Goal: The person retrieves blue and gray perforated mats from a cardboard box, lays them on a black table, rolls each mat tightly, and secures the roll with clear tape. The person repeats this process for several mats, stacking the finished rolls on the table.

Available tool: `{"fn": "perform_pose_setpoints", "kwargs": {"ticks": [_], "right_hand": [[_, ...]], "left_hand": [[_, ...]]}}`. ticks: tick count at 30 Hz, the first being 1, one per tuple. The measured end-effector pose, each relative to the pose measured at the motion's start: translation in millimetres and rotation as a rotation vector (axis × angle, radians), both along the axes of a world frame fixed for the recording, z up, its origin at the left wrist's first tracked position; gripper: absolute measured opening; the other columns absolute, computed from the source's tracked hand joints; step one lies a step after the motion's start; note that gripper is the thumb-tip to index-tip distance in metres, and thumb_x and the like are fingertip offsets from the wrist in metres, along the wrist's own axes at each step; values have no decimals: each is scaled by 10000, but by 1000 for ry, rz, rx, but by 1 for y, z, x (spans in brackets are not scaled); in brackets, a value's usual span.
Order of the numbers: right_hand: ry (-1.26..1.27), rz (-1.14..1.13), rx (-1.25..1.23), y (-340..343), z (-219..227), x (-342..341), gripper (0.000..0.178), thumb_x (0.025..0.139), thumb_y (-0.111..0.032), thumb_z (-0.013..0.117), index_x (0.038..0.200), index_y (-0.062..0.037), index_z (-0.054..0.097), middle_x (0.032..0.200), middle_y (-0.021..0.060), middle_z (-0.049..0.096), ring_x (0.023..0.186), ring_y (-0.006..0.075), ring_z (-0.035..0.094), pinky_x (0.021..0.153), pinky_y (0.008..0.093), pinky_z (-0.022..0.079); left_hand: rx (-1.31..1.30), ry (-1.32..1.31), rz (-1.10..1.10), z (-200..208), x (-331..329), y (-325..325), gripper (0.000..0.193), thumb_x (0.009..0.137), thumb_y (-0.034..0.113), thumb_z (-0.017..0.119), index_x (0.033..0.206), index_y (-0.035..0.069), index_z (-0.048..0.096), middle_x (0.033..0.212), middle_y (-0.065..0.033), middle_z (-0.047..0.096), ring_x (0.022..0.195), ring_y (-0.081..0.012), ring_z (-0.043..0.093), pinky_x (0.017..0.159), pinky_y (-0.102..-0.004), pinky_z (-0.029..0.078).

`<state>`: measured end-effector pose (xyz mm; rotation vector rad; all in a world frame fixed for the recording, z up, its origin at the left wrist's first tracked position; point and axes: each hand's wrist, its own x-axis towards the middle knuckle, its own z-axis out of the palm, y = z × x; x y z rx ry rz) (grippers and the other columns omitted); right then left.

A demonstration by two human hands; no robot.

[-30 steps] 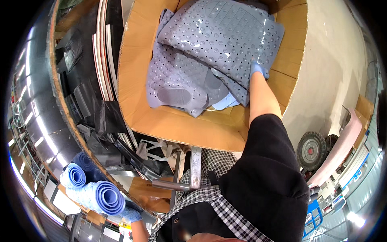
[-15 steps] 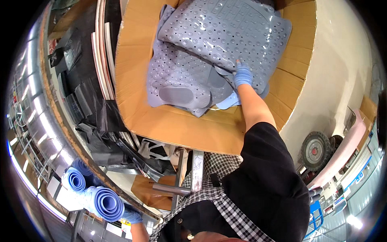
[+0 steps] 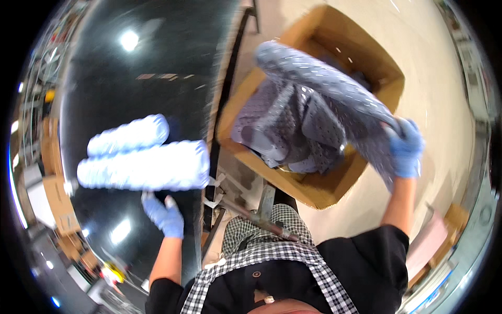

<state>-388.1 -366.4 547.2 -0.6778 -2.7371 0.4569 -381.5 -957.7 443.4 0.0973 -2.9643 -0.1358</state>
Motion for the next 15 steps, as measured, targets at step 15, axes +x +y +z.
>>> {"fn": "perform_pose_setpoints", "kwargs": {"ticks": [15], "right_hand": [[693,438,-337,-244,174,51,360,966,-131,589,1278,50,593,1217,150,631,1101,242,603,998,353,453]], "left_hand": [[-81,-121,996,40,177,-285,889,744,542,749,1506,290,366,1581,-225,206,1445,-453,203,1143,-609,156]]}}
